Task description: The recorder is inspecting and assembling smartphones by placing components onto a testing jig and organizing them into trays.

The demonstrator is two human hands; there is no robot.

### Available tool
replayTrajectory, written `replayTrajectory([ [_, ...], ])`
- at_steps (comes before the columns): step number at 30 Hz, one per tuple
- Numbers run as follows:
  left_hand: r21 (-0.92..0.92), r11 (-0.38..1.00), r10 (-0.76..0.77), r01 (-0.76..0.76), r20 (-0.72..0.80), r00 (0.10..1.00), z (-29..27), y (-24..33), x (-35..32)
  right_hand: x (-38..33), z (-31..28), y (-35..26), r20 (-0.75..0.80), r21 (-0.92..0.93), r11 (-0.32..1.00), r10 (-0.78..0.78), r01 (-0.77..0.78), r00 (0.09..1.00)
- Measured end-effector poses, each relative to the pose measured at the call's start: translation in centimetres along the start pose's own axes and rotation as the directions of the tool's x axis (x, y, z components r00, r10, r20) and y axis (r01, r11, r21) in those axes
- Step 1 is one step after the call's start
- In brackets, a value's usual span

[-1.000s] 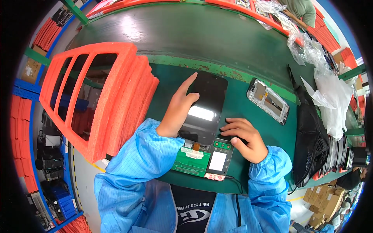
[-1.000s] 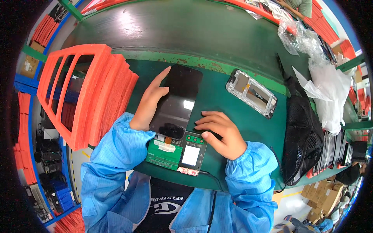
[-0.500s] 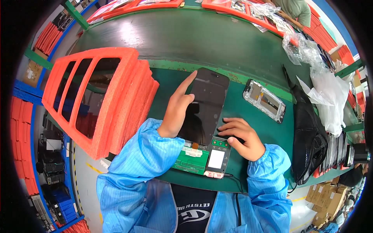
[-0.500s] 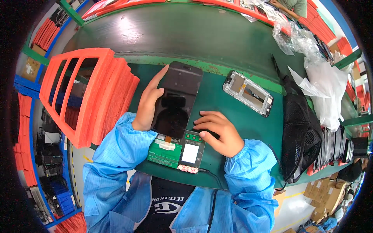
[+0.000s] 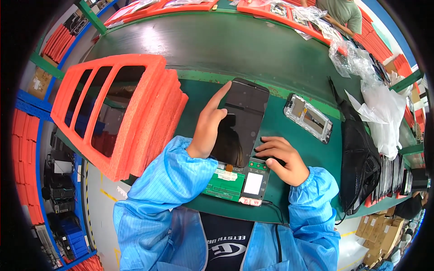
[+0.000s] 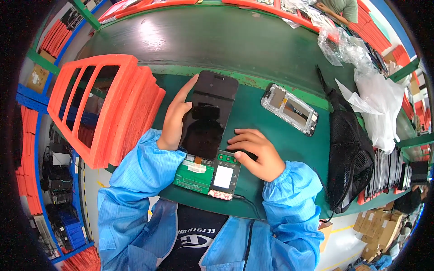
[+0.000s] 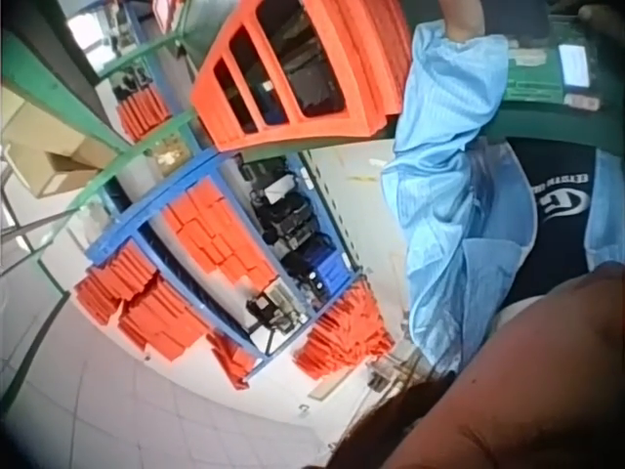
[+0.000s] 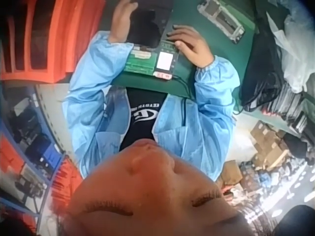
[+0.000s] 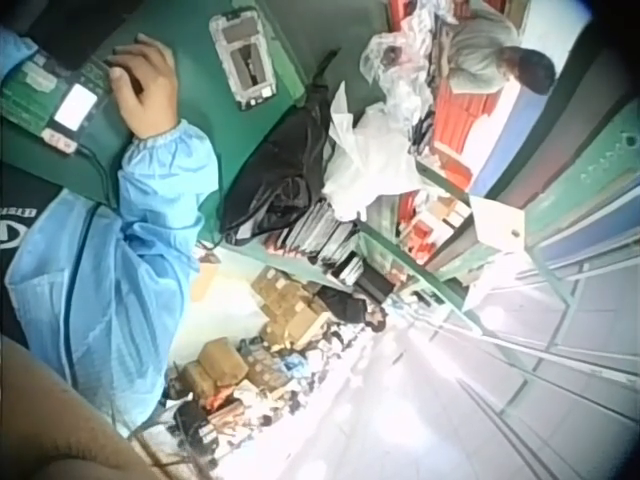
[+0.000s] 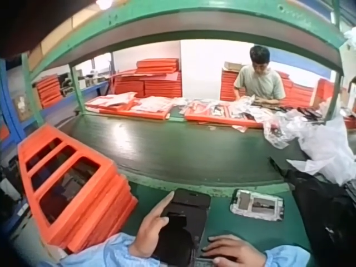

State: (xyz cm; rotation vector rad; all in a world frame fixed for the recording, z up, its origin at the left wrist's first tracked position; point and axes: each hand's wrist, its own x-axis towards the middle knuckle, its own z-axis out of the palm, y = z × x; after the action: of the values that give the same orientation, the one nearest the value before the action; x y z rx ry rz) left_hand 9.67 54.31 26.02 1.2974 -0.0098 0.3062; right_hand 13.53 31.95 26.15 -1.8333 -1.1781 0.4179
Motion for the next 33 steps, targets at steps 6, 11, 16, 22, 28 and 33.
replayTrajectory([
  [6, -0.049, 0.992, -0.12, 0.12, 0.01, 0.993, 0.6, 1.0, -0.3, -0.1, 0.0, -0.1, 0.005, -0.004, 1.0, 0.021, -0.021, 1.0],
  [11, 0.098, 0.988, -0.12, 0.121, -0.017, 0.993, 0.9, 0.9, -0.4, 0.0, 0.0, 0.0, 0.003, 0.002, 1.0, 0.007, -0.007, 1.0],
  [16, 0.133, 0.984, -0.12, 0.115, 0.033, 0.992, 1.0, 1.3, -0.8, 0.0, 0.1, -0.2, 0.017, -0.015, 1.0, 0.004, -0.004, 1.0],
  [22, -0.059, 0.994, -0.089, 0.091, 0.047, 0.995, 0.7, 1.0, -0.6, -0.1, 0.3, -0.6, 0.025, -0.08, 0.997, 0.004, -0.002, 1.0],
  [28, 0.048, 0.99, 0.132, -0.131, -0.025, 0.991, -0.1, -0.4, 0.2, 0.1, 0.4, -0.1, -0.021, -0.071, 0.998, -0.004, 0.003, 1.0],
  [33, -0.075, 0.989, 0.128, -0.131, -0.043, 0.991, 0.2, 1.2, -0.4, 1.7, 1.1, -0.3, -0.149, 0.111, 0.973, 0.216, -0.201, 0.965],
])
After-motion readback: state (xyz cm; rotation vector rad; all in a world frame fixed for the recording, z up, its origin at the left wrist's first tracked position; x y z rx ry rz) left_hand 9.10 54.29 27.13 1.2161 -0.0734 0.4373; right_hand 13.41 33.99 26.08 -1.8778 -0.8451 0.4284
